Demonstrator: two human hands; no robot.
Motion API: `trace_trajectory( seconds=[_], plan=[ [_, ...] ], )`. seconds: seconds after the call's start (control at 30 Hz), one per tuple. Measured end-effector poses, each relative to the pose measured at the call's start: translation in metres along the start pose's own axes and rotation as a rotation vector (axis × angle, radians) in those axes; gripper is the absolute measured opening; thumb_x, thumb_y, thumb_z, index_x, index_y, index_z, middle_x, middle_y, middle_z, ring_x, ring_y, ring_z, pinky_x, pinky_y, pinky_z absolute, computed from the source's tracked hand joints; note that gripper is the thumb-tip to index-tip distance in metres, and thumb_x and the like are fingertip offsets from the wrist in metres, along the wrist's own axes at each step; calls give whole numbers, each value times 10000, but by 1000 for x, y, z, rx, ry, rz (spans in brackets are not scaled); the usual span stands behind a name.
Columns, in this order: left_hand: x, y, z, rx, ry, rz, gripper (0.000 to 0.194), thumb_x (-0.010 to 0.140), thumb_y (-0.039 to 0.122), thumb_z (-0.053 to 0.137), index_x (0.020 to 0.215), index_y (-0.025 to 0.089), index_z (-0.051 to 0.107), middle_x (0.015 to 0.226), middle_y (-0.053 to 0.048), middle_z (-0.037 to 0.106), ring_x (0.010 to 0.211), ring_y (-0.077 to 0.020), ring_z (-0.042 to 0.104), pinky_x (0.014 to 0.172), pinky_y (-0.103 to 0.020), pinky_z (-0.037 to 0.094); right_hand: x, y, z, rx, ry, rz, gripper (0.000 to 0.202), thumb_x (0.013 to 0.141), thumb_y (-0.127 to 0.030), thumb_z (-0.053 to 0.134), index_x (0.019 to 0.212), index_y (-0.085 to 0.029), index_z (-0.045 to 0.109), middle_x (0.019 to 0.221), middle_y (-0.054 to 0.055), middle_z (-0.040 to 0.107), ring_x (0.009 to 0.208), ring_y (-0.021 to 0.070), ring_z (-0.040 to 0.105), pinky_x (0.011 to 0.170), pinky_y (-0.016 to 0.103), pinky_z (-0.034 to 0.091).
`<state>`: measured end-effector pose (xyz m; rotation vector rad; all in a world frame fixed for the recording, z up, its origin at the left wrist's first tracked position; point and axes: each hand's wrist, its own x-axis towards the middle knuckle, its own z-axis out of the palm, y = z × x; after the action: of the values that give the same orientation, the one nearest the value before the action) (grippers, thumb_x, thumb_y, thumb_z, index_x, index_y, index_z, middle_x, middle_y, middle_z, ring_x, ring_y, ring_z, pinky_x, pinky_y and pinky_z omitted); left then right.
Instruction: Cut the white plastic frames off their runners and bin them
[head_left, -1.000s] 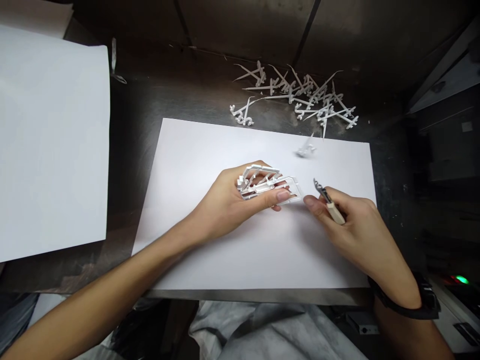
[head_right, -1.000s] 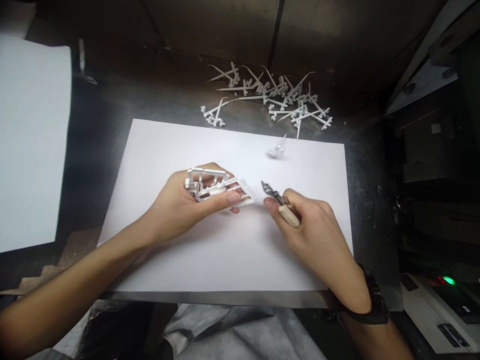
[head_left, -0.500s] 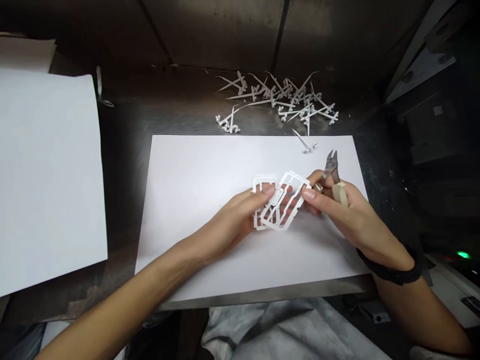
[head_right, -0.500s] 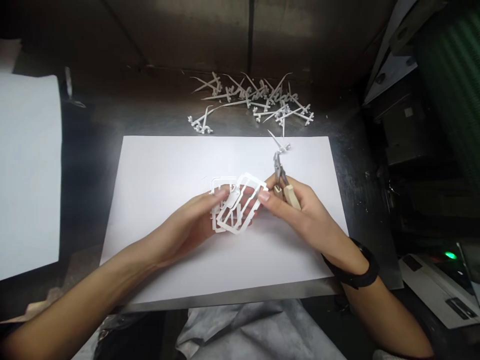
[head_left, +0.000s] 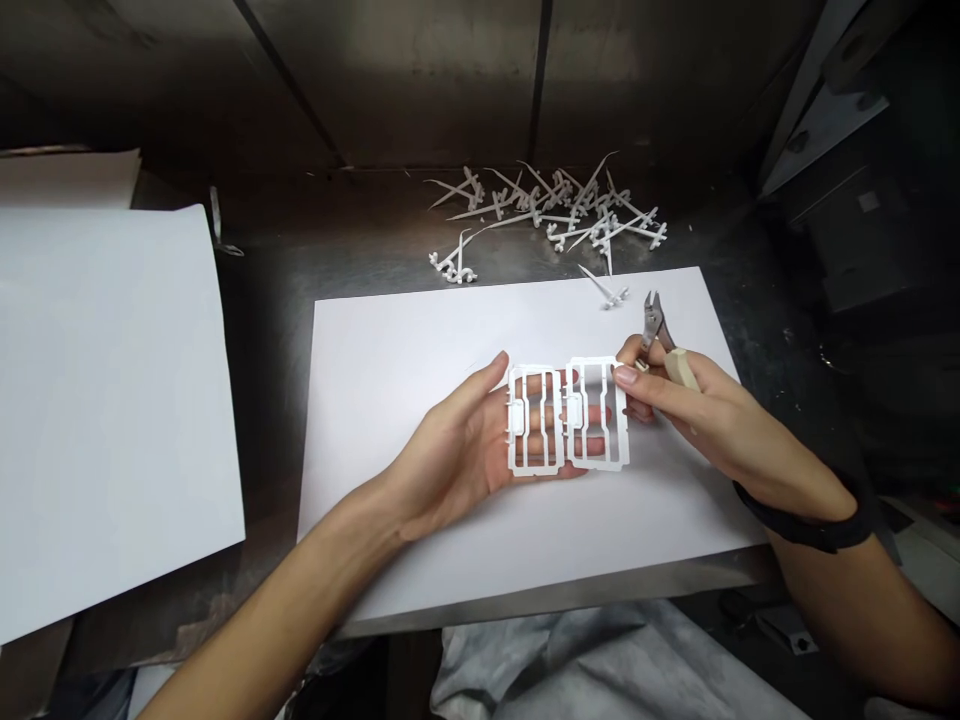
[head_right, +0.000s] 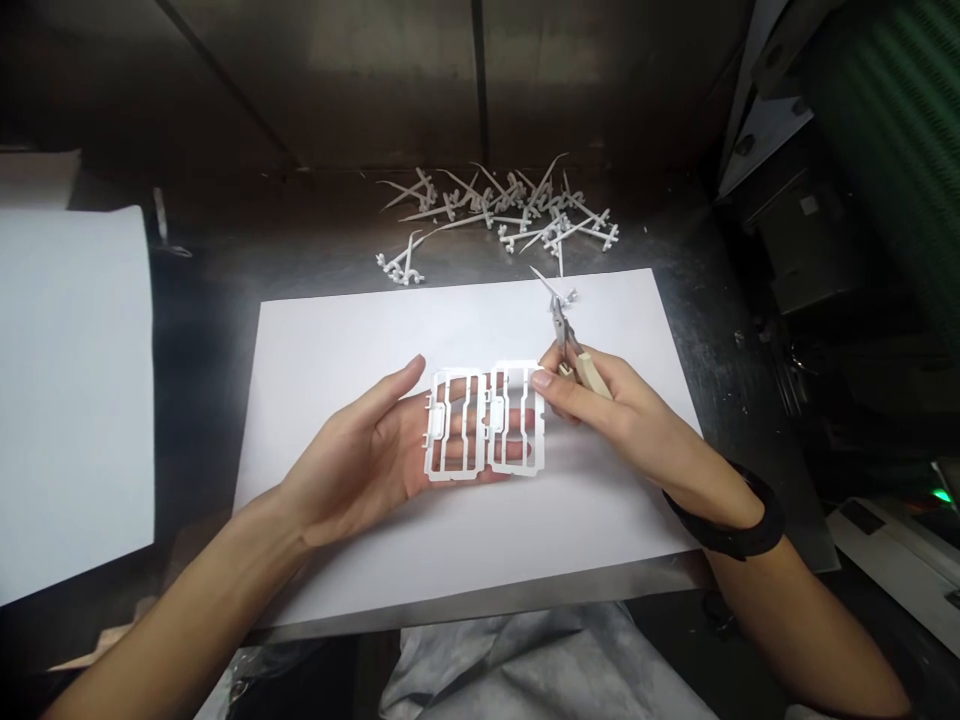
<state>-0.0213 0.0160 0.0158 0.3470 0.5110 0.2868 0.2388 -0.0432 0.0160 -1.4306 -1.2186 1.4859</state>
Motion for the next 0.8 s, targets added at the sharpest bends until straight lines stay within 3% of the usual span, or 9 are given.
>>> trace_trajectory(
  seconds=[0.1, 0.33, 0.8],
  plan=[
    [-1, 1, -1, -17, -13, -4, 691, 1170, 599, 322, 1574, 114, 602, 1488, -229, 681, 1364, -374, 676, 1232, -551, 451, 1, 0, 0, -9, -37, 23, 362, 1143, -494, 690, 911, -230, 601, 861, -9, 468, 820, 200, 421, 781, 351, 340],
    [-5, 4, -2, -82, -8, -14, 660, 1174, 563, 364, 1604, 108, 571, 1472, -220, 696, 1377, -363, 675, 1257, -533, 428, 3, -4, 3, 70, -44, 76, 361, 1166, -530, 625, 954, -238, 599, 855, -7, 496, 829, 207, 444, 821, 353, 369],
    [-7, 6, 0, -107, 48, 9, 667, 1171, 547, 381, 1646, 102, 523, 1477, -244, 687, 1368, -380, 680, 1251, -581, 441, 2, -2, 5, 199, -90, 58, 360, 1177, -487, 614, 924, -233, 581, 842, -4, 497, 806, 205, 440, 792, 348, 352]
  ],
)
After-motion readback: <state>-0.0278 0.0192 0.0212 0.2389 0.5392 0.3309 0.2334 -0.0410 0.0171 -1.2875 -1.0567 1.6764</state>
